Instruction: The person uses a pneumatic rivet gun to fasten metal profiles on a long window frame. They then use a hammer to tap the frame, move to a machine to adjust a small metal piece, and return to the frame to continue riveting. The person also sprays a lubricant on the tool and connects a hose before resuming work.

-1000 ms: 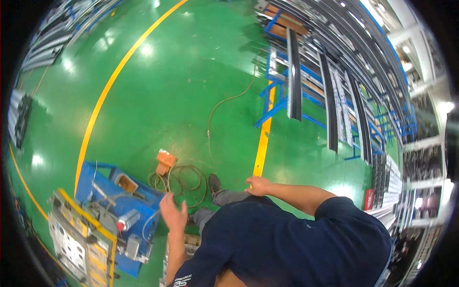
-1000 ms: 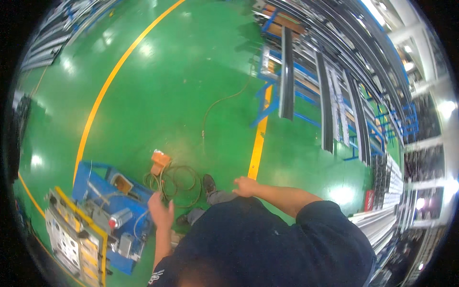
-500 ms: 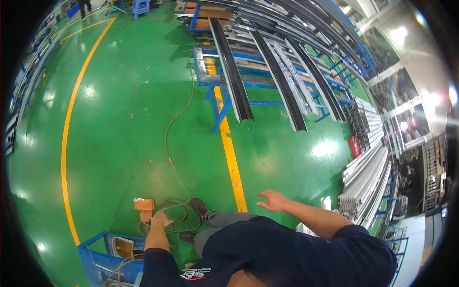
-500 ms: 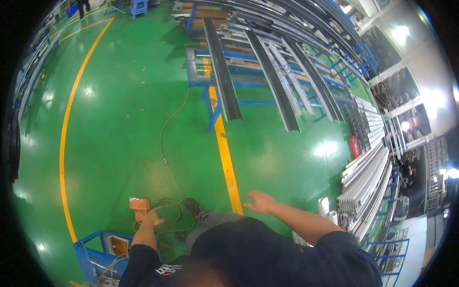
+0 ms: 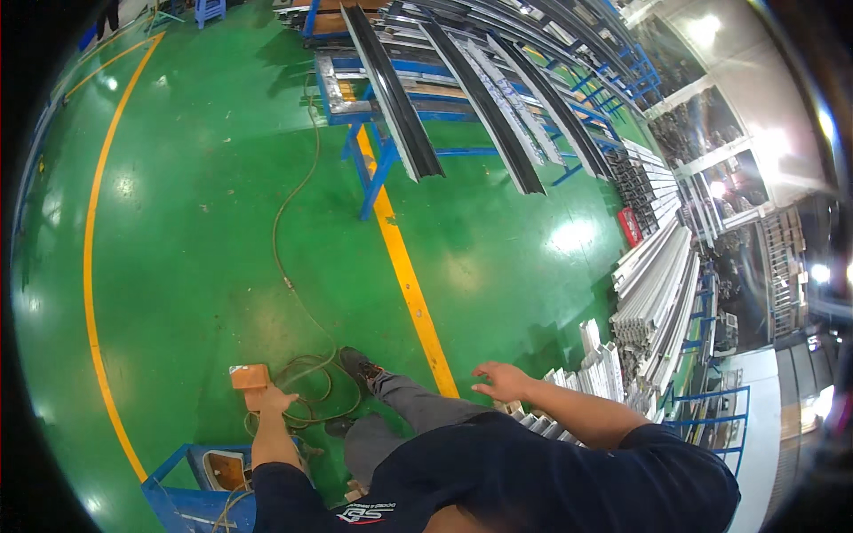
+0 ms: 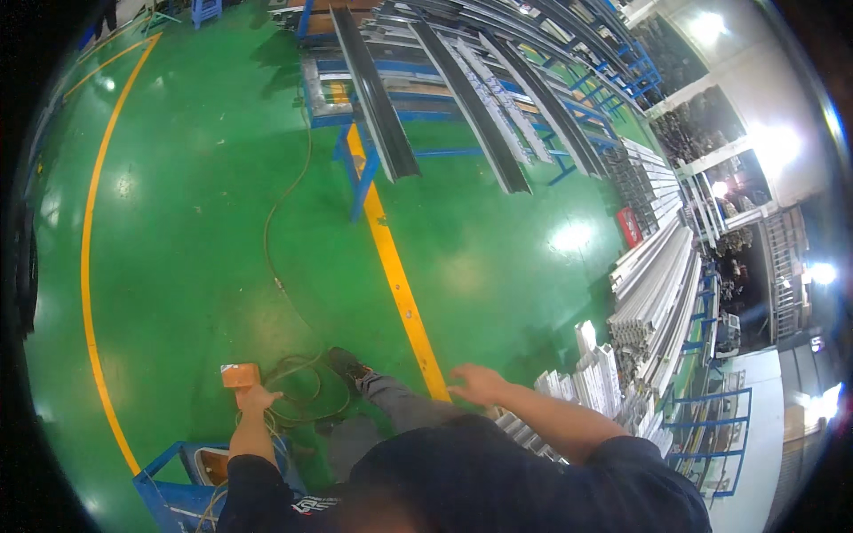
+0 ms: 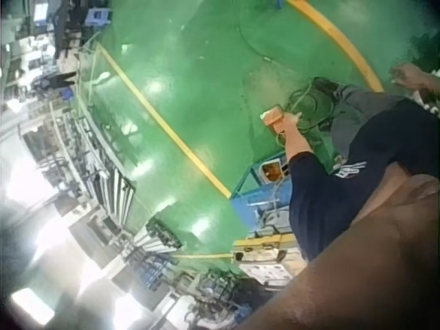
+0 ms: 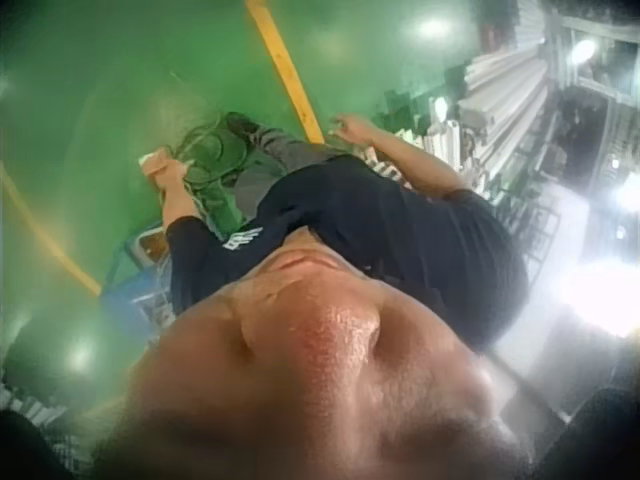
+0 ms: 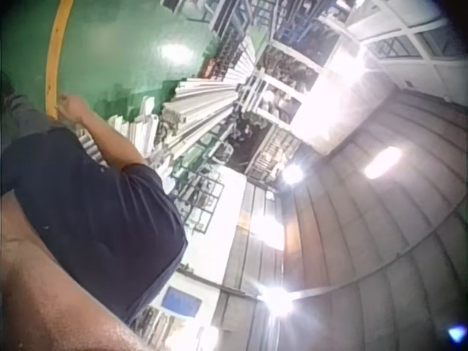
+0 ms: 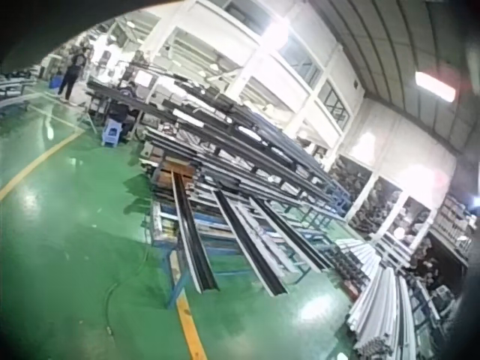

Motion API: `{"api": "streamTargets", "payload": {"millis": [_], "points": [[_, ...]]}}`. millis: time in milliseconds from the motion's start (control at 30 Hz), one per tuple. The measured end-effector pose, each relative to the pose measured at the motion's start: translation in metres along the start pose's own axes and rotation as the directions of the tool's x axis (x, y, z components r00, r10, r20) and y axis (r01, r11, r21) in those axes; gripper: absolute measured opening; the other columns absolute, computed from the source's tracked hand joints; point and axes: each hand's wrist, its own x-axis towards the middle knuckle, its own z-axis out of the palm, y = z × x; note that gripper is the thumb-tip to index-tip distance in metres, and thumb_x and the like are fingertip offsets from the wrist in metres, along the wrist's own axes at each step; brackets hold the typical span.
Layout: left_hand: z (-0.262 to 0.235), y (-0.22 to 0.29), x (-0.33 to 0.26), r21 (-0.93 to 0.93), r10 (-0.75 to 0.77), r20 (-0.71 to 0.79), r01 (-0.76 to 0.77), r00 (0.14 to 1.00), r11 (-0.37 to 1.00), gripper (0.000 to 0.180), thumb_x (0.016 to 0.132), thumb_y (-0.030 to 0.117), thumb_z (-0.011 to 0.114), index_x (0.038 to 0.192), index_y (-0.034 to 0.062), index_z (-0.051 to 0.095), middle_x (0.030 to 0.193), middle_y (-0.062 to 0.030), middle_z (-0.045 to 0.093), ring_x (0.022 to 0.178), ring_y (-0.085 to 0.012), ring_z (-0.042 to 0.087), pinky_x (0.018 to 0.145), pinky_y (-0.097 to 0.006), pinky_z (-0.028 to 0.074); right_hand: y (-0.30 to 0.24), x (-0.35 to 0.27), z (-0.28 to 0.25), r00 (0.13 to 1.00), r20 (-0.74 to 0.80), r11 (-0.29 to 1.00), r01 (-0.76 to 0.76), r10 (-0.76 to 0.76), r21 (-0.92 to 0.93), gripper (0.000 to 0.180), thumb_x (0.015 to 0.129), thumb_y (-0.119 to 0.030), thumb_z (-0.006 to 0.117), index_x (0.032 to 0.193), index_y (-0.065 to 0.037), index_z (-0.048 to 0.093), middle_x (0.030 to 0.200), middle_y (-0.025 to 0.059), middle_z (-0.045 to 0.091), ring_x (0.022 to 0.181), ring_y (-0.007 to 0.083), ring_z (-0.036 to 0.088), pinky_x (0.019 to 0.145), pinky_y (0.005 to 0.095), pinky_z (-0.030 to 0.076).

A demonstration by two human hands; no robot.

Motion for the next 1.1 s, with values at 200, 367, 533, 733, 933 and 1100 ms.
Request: {"api": "streamTargets", "payload": {"millis": [200, 367, 533, 733, 933, 1100], "points": [[0.032, 0.072, -0.026, -0.230, 0.368, -0.295, -0.439, 0.882, 0.868, 0.049, 0.086, 0.054, 0.071, 0.081, 0.0061, 0.070, 0.079, -0.0195, 0.068, 0.083, -0.0419, 0.066, 0.073, -0.050, 0.051, 0.016, -0.052, 0.040, 0.997, 0.034, 0.997, -0.071, 0.070, 0.004, 0.059, 0.091, -0.048, 0.067, 0.132, -0.007, 0.057, 0.129, 0.0202, 0.060, 0.111, 0.0377, 0.063, 0.094, 0.0460, 0.051], [-0.068, 0.115, -0.176, -0.080, 0.540, -0.538, -0.677, 0.647, 0.732, 0.054, 0.082, 0.052, 0.077, 0.061, 0.0049, 0.059, 0.060, -0.0146, 0.058, 0.057, -0.0351, 0.058, 0.054, -0.044, 0.044, -0.095, -0.024, -0.008, 0.898, -0.306, 0.940, 0.340, -0.316, 0.030, 0.090, 0.081, -0.048, 0.079, 0.150, -0.008, 0.038, 0.144, 0.0246, 0.048, 0.135, 0.0421, 0.046, 0.112, 0.0474, 0.041], [-0.124, 0.067, -0.292, -0.293, 0.443, -0.700, -0.792, 0.560, 0.536, 0.048, 0.077, 0.033, 0.081, 0.058, 0.0026, 0.050, 0.054, -0.0099, 0.043, 0.049, -0.0243, 0.043, 0.049, -0.037, 0.033, -0.225, 0.058, -0.021, 0.484, -0.259, 0.482, 0.873, -0.836, 0.075, 0.062, 0.075, -0.046, 0.083, 0.119, -0.008, 0.063, 0.131, 0.0176, 0.061, 0.121, 0.0402, 0.056, 0.101, 0.0491, 0.046], [-0.152, -0.044, -0.379, -0.420, -0.294, -0.875, -0.905, 0.384, 0.067, 0.042, 0.094, 0.033, 0.069, 0.065, 0.0089, 0.051, 0.061, -0.0009, 0.045, 0.056, -0.0145, 0.038, 0.051, -0.030, 0.029, -0.215, 0.156, 0.002, 0.700, -0.041, 0.701, 0.707, -0.712, -0.098, 0.025, 0.083, -0.034, 0.074, 0.091, -0.011, 0.071, 0.097, 0.0118, 0.071, 0.093, 0.0385, 0.067, 0.077, 0.0506, 0.053], [-0.151, -0.192, -0.422, -0.653, -0.556, -0.707, -0.705, 0.437, 0.277, 0.034, 0.102, 0.039, 0.058, 0.102, 0.0047, 0.060, 0.096, -0.0135, 0.064, 0.088, -0.0268, 0.059, 0.084, -0.039, 0.047, -0.133, 0.217, -0.013, 0.694, 0.030, 0.644, 0.683, -0.720, -0.345, 0.032, 0.096, -0.045, 0.056, 0.109, -0.021, 0.073, 0.099, 0.0110, 0.071, 0.098, 0.0370, 0.067, 0.080, 0.0510, 0.054], [-0.201, -0.056, -0.387, -0.360, -0.376, -0.920, 0.141, 0.107, 0.922, 0.060, 0.095, 0.028, 0.068, 0.143, -0.0024, 0.049, 0.143, -0.0236, 0.051, 0.135, -0.0406, 0.045, 0.114, -0.049, 0.035, -0.238, 0.186, -0.075, 0.736, 0.257, 0.739, 0.666, -0.627, -0.106, 0.045, 0.100, -0.053, 0.048, 0.112, -0.016, 0.072, 0.095, 0.0162, 0.071, 0.092, 0.0420, 0.067, 0.079, 0.0541, 0.053]]}}
